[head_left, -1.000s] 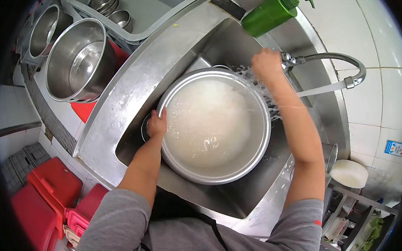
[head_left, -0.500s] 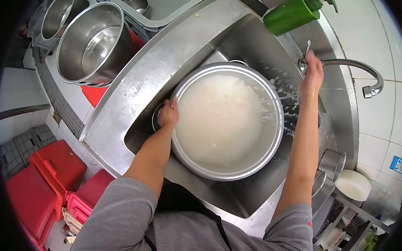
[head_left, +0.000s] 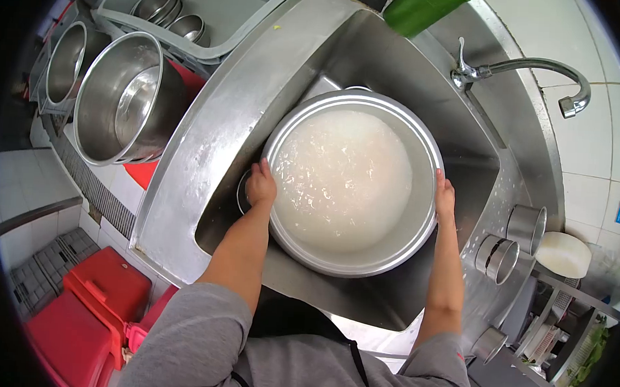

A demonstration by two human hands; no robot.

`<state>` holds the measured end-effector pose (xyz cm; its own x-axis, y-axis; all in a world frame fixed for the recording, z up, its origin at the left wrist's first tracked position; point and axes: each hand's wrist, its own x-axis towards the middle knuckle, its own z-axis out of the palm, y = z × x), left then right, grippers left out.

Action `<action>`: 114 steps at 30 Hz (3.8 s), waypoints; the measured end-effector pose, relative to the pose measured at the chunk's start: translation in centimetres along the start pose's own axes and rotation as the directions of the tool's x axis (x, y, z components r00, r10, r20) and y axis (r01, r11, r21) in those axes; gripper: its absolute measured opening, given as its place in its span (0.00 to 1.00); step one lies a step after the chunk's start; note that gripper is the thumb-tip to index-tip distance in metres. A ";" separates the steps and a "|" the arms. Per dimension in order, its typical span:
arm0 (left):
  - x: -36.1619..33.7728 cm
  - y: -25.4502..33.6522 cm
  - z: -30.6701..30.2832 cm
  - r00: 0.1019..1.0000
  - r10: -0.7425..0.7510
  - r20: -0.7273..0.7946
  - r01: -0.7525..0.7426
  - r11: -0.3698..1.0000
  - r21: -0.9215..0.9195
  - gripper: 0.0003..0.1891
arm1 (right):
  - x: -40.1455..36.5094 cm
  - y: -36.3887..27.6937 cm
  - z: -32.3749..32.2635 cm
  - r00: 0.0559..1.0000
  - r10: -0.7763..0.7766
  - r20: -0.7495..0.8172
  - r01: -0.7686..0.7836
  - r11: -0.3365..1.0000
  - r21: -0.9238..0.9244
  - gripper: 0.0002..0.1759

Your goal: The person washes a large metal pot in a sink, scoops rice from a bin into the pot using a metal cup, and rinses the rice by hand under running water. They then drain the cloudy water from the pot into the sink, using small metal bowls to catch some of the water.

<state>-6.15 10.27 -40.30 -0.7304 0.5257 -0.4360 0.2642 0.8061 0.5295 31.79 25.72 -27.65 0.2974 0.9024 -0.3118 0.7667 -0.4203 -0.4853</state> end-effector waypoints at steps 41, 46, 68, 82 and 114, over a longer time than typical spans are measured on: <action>3.6 -4.3 5.2 0.982 0.139 -0.126 -0.172 0.936 -0.307 0.20 | -8.7 -10.5 -3.2 0.979 -0.079 -0.189 0.025 0.963 -0.270 0.37; 3.8 -4.8 5.7 0.977 0.157 -0.144 -0.195 0.930 -0.312 0.20 | -9.0 -10.8 -3.2 0.972 -0.112 -0.205 0.051 0.957 -0.285 0.37; 3.9 -4.6 6.1 0.973 0.178 -0.150 -0.218 0.919 -0.327 0.20 | -10.5 -13.0 -3.0 0.970 -0.094 -0.225 0.007 0.933 -0.359 0.39; 4.4 -4.7 6.5 0.982 0.166 -0.093 -0.188 0.923 -0.337 0.21 | -11.6 -14.6 -2.8 0.970 -0.087 -0.226 -0.006 0.924 -0.383 0.36; 1.2 -1.6 1.7 0.995 0.097 0.017 -0.094 0.985 -0.142 0.25 | -8.0 -7.2 -1.3 0.891 -0.250 -0.380 0.155 0.953 -0.261 0.24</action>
<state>-6.35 10.07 -42.88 -0.6905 0.6060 -0.3949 0.2393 0.7066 0.6659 24.60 21.66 -20.58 0.2898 0.9446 0.1539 0.9254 -0.2354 -0.2971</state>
